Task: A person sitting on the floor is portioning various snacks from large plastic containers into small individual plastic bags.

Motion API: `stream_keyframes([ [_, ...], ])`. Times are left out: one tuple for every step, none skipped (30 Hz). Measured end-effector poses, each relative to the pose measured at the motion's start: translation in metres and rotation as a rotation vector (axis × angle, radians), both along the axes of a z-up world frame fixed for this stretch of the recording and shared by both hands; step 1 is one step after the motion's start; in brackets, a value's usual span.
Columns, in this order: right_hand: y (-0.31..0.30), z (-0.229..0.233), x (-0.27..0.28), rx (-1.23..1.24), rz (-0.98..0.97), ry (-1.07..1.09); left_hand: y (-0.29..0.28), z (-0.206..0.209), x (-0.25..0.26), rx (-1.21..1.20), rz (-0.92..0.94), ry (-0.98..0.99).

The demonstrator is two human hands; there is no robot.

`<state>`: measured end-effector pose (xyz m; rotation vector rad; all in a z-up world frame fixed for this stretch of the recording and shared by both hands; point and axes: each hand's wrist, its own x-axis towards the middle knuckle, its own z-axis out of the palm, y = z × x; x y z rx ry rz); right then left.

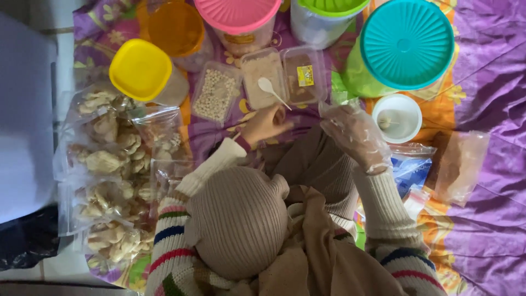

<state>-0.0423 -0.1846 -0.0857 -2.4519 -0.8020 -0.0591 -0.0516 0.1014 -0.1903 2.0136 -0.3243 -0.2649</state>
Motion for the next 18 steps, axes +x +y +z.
stream_keyframes([
  [0.007, 0.014, -0.003, 0.002, 0.005, -0.004, 0.000, 0.008, -0.003, 0.002, 0.005, -0.004],
  [0.013, 0.029, -0.007, -0.012, -0.029, 0.052, -0.001, 0.015, -0.008, 0.133, 0.018, 0.032],
  [0.019, 0.043, -0.012, -0.026, -0.063, 0.109, -0.002, 0.022, -0.013, 0.264, 0.030, 0.069],
  [0.020, 0.040, -0.010, -0.026, -0.060, 0.107, -0.003, 0.007, -0.015, 0.264, 0.034, 0.068],
  [0.020, 0.037, -0.009, -0.002, -0.051, 0.128, -0.005, -0.007, -0.017, 0.276, 0.022, 0.111],
  [0.019, 0.034, -0.009, 0.021, -0.046, 0.152, -0.007, -0.023, -0.021, 0.287, 0.006, 0.157],
  [0.018, 0.030, -0.008, 0.019, -0.046, 0.153, -0.009, -0.019, -0.022, 0.286, 0.006, 0.158],
  [0.019, 0.026, -0.006, 0.010, -0.021, 0.143, -0.011, -0.014, -0.022, 0.274, -0.039, 0.229],
  [0.019, 0.022, -0.004, 0.000, 0.004, 0.133, -0.012, -0.010, -0.022, 0.262, -0.084, 0.301],
  [0.026, 0.029, -0.009, 0.001, 0.004, 0.132, -0.014, -0.019, -0.023, 0.262, -0.084, 0.300],
  [0.032, 0.035, -0.014, -0.004, -0.011, 0.112, -0.017, -0.028, -0.024, 0.338, -0.126, 0.307],
  [0.038, 0.042, -0.020, -0.009, -0.024, 0.094, -0.019, -0.038, -0.027, 0.413, -0.167, 0.316],
  [0.036, 0.034, -0.018, -0.009, -0.022, 0.097, -0.021, -0.054, -0.028, 0.412, -0.166, 0.319],
  [0.035, 0.027, -0.015, -0.105, -0.017, 0.111, -0.022, -0.070, -0.028, 0.401, -0.115, 0.277],
  [0.034, 0.019, -0.013, -0.201, -0.012, 0.126, -0.023, -0.086, -0.027, 0.390, -0.064, 0.235],
  [0.035, 0.011, -0.013, -0.200, -0.012, 0.126, -0.021, -0.096, -0.026, 0.391, -0.064, 0.235],
  [0.036, 0.004, -0.013, -0.174, -0.045, 0.161, -0.018, -0.106, -0.024, 0.305, -0.030, 0.167],
  [0.038, -0.004, -0.012, -0.149, -0.079, 0.194, -0.016, -0.116, -0.020, 0.218, 0.004, 0.097],
])
